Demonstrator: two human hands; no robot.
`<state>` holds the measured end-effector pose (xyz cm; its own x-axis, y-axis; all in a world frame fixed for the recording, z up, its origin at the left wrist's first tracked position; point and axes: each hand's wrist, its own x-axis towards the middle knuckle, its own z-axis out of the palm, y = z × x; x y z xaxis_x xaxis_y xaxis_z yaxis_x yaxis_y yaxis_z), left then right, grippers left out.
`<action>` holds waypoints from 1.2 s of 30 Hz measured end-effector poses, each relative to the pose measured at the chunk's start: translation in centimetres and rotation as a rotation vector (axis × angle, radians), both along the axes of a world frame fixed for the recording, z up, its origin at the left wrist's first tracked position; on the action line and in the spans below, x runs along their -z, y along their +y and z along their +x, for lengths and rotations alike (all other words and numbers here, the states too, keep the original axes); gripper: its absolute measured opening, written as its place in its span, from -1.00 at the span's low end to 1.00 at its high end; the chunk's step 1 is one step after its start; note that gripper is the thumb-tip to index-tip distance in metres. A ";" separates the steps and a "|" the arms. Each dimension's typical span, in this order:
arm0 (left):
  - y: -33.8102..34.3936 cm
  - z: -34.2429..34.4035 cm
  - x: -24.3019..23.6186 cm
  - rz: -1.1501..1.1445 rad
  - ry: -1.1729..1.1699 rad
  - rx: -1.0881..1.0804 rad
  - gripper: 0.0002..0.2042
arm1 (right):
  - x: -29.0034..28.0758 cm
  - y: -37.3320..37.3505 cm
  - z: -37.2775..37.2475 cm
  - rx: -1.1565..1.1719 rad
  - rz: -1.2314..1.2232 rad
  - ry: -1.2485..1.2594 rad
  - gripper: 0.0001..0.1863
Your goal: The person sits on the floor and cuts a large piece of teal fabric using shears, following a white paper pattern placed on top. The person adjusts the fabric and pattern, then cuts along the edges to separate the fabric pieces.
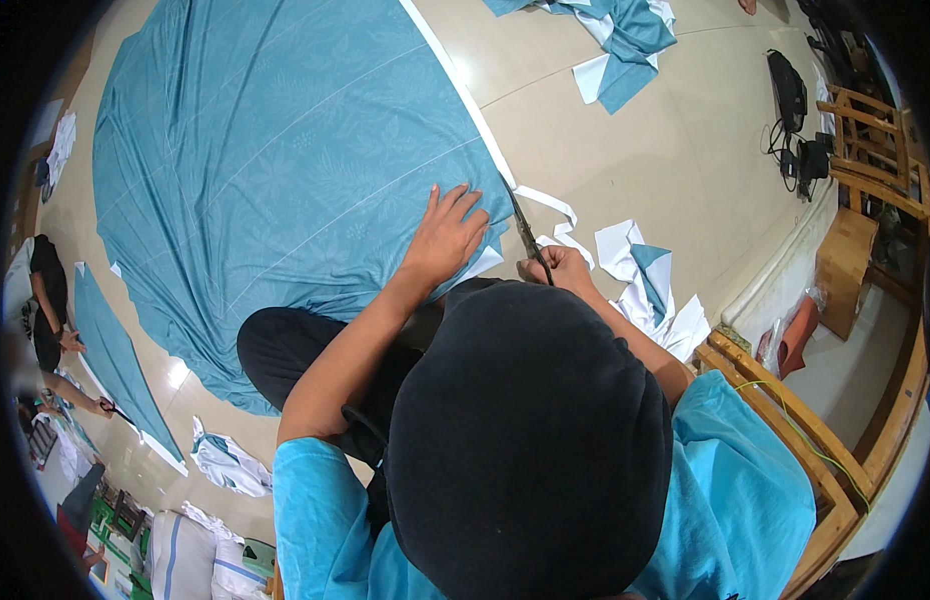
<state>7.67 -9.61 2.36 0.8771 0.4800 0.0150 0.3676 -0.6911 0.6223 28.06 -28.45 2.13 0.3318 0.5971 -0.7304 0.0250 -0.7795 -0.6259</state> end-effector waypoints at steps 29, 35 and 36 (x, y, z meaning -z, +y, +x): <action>0.0 -0.3 0.0 -0.043 -0.030 0.004 -0.82 | -1.0 3.8 0.0 0.002 0.003 0.017 -0.56; 0.0 -0.3 0.1 -0.041 -0.027 0.009 -0.84 | -1.1 4.0 0.0 -0.007 -0.005 0.018 -0.56; 0.0 -0.3 0.1 -0.040 -0.030 0.005 -0.84 | -1.1 4.0 0.0 -0.004 -0.008 0.019 -0.56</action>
